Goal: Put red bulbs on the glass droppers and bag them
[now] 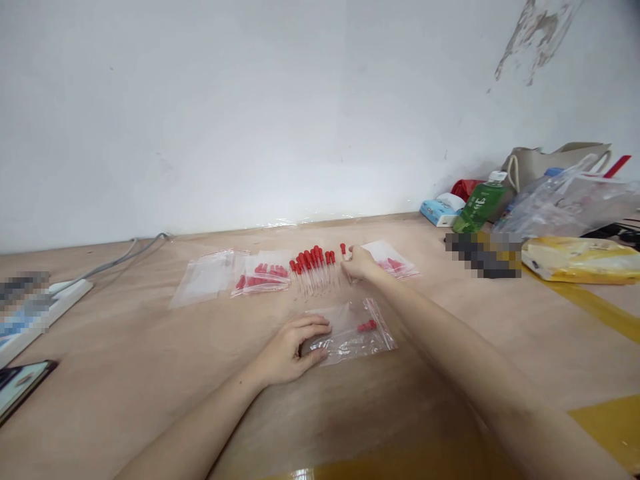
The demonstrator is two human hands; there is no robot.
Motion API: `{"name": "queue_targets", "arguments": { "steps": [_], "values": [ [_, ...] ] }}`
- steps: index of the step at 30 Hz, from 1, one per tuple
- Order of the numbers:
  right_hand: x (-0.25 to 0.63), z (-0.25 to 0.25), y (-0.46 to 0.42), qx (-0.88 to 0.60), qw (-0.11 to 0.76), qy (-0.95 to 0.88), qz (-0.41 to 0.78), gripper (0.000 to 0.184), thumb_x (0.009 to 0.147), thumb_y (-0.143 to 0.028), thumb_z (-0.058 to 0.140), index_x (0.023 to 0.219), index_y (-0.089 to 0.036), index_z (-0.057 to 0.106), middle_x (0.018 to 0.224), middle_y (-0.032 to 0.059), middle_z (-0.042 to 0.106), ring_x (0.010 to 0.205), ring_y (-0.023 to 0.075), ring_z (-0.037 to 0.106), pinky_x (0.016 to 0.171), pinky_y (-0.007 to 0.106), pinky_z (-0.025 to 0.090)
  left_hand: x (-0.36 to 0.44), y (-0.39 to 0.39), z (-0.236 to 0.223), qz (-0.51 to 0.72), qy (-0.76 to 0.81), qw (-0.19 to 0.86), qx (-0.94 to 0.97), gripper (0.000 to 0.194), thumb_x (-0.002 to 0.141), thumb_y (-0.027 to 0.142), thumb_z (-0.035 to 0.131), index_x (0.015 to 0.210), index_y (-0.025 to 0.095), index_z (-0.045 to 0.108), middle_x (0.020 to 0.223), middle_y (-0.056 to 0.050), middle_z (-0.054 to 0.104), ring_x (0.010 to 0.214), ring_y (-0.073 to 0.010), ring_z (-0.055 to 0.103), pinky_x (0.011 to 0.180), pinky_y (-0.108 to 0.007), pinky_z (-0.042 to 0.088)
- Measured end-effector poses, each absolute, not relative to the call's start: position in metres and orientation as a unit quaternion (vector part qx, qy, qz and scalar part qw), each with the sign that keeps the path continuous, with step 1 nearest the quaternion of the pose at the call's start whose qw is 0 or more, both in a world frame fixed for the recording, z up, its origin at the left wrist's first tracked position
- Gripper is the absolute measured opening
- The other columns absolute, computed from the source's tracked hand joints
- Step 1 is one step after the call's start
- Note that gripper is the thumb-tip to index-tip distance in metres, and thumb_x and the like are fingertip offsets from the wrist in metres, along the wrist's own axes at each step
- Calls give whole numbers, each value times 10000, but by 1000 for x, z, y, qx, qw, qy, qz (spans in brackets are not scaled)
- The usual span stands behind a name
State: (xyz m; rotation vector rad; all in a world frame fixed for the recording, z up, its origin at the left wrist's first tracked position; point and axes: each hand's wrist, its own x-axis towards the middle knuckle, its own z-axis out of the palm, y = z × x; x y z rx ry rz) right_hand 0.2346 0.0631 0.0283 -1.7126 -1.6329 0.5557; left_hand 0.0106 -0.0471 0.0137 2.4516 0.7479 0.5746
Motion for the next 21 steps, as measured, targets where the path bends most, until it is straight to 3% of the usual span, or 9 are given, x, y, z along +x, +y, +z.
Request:
{"name": "queue_targets", "arguments": {
  "steps": [4,7,10,15,21],
  "values": [
    [257,34,32,-651,426,-594,206,505,642,-145,486,1137,-139,388,644,-18,504,587,120,532,530,225,427,10,-47,13,211,280,257,901,343,796,299,540,1132,234,550,1183,-48,549,1122,-190,472,966,-364,380],
    [276,30,-4,-594,525,-524,312,663,644,-185,483,1246,-193,204,607,-87,426,399,79,464,376,202,397,10,-47,13,207,284,255,901,340,797,305,539,1131,240,550,1196,-42,543,1129,-191,466,968,-367,379],
    [289,18,-37,-566,566,-468,374,758,624,-230,565,1247,-221,134,601,-99,448,400,93,495,352,208,424,10,-47,13,201,284,247,904,342,800,309,533,1133,234,550,1198,-49,541,1128,-194,467,963,-366,383],
    [293,-2,-57,-537,635,-400,386,630,608,-346,658,1059,-239,231,672,-78,507,488,103,553,461,266,517,10,-47,13,203,280,242,907,344,810,309,517,1146,240,542,1192,-55,546,1129,-207,468,955,-392,388],
    [283,-4,-62,-521,609,-402,443,538,635,-392,647,979,-243,262,632,-79,521,527,115,580,509,267,518,10,-46,13,207,277,246,905,341,810,309,518,1143,241,546,1186,-51,550,1139,-203,459,964,-389,383]
  ]
}}
